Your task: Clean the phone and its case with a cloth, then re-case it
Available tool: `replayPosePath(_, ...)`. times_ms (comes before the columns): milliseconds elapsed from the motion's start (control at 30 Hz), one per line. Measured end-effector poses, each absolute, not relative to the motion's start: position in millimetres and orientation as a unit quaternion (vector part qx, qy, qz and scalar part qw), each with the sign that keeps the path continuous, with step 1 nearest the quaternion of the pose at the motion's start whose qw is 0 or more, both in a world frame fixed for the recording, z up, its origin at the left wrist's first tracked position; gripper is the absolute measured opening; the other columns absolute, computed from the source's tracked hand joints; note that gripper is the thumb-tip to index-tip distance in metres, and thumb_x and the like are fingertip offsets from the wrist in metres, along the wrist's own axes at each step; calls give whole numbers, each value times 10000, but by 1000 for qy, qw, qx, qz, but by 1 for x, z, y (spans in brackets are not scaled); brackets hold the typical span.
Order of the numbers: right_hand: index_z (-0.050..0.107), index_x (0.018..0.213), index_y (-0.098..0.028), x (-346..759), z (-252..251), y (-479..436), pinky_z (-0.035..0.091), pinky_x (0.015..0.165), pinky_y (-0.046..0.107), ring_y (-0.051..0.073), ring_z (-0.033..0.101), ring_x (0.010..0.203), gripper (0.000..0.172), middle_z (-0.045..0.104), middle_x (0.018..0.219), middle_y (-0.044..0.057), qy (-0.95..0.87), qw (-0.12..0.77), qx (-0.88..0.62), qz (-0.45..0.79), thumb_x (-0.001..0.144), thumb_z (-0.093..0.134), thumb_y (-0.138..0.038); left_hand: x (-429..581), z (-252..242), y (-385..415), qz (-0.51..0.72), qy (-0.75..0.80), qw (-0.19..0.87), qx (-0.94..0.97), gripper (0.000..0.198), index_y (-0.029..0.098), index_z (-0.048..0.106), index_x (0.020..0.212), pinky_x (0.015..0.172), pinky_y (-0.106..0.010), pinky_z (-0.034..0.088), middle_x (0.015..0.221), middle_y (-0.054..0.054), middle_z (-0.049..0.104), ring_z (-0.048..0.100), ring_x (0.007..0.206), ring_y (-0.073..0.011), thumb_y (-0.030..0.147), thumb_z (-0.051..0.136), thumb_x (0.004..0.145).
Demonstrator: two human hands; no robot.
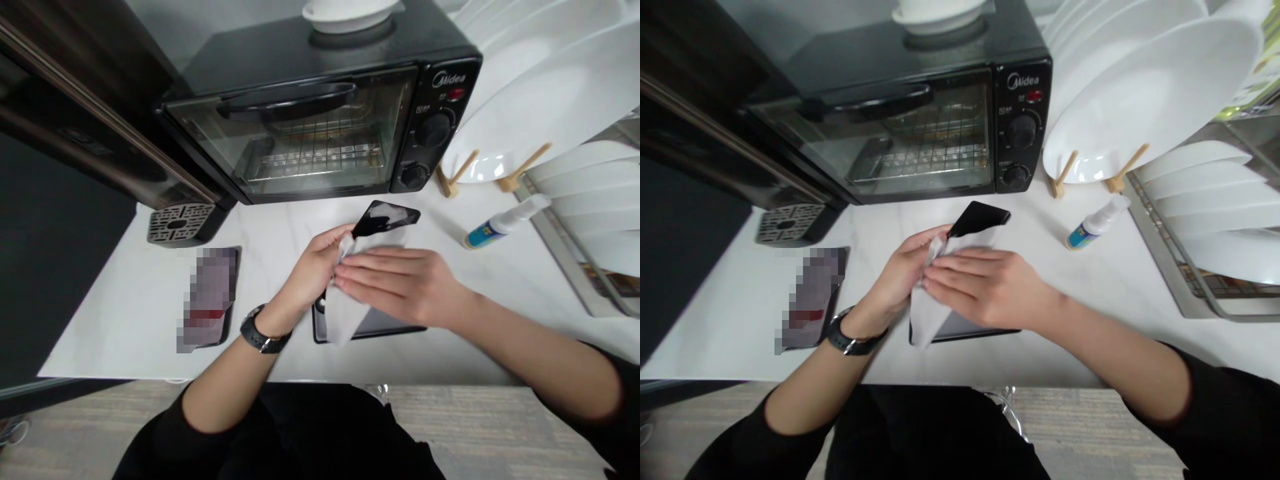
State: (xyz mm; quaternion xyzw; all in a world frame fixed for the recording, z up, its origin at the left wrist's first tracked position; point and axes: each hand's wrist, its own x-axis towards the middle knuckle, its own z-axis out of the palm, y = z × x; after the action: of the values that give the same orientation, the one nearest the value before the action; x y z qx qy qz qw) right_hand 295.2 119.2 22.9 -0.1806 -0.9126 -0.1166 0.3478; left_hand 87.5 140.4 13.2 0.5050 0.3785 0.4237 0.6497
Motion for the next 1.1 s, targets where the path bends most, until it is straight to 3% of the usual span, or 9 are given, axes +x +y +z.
replayPosePath(233,748,1295,-140,310,21,132,636,1085,434,252,757,1241,273,805,1286,97,-884,360,-270,-124,1040,664,-192,87,15,141,403,378,684,476,319,205,861,1079,1045,-356,511,1054,-54,847,758,1058,-263,440,826,866)
replayPosePath(433,784,1180,-169,288,18,117,647,1020,294,146,784,1156,231,826,1237,16,-906,372,-143,-141,1073,581,-140,86,18,140,407,404,642,508,256,208,872,998,994,-313,510,1025,-35,845,739,1021,-231,409,826,846)
replayPosePath(600,764,1233,-104,300,19,129,649,1059,444,266,782,1187,271,817,1246,107,-880,374,-269,-119,1056,657,-279,87,18,141,399,398,683,465,291,186,866,980,963,-342,531,958,-55,842,756,1002,-260,428,854,818)
replayPosePath(767,773,1231,-170,281,16,112,626,1074,320,154,777,1179,267,810,1280,22,-910,359,-173,-112,1079,556,-137,87,17,143,423,415,644,483,248,202,872,1007,1064,-334,494,1049,-49,847,746,1096,-259,377,831,838)
replayPosePath(1000,749,1284,-142,303,15,132,597,1131,499,270,771,1213,280,803,1288,115,-880,370,-280,-103,1041,673,-259,85,14,144,403,397,690,452,251,194,865,952,985,-349,526,941,-53,842,764,992,-250,389,856,795)
replayPosePath(1100,763,1258,-132,291,14,119,577,1163,436,226,763,1226,254,796,1307,97,-897,370,-216,-106,1031,653,-152,83,16,144,417,408,668,461,211,199,860,916,989,-342,525,958,-49,842,750,1058,-259,363,861,783)
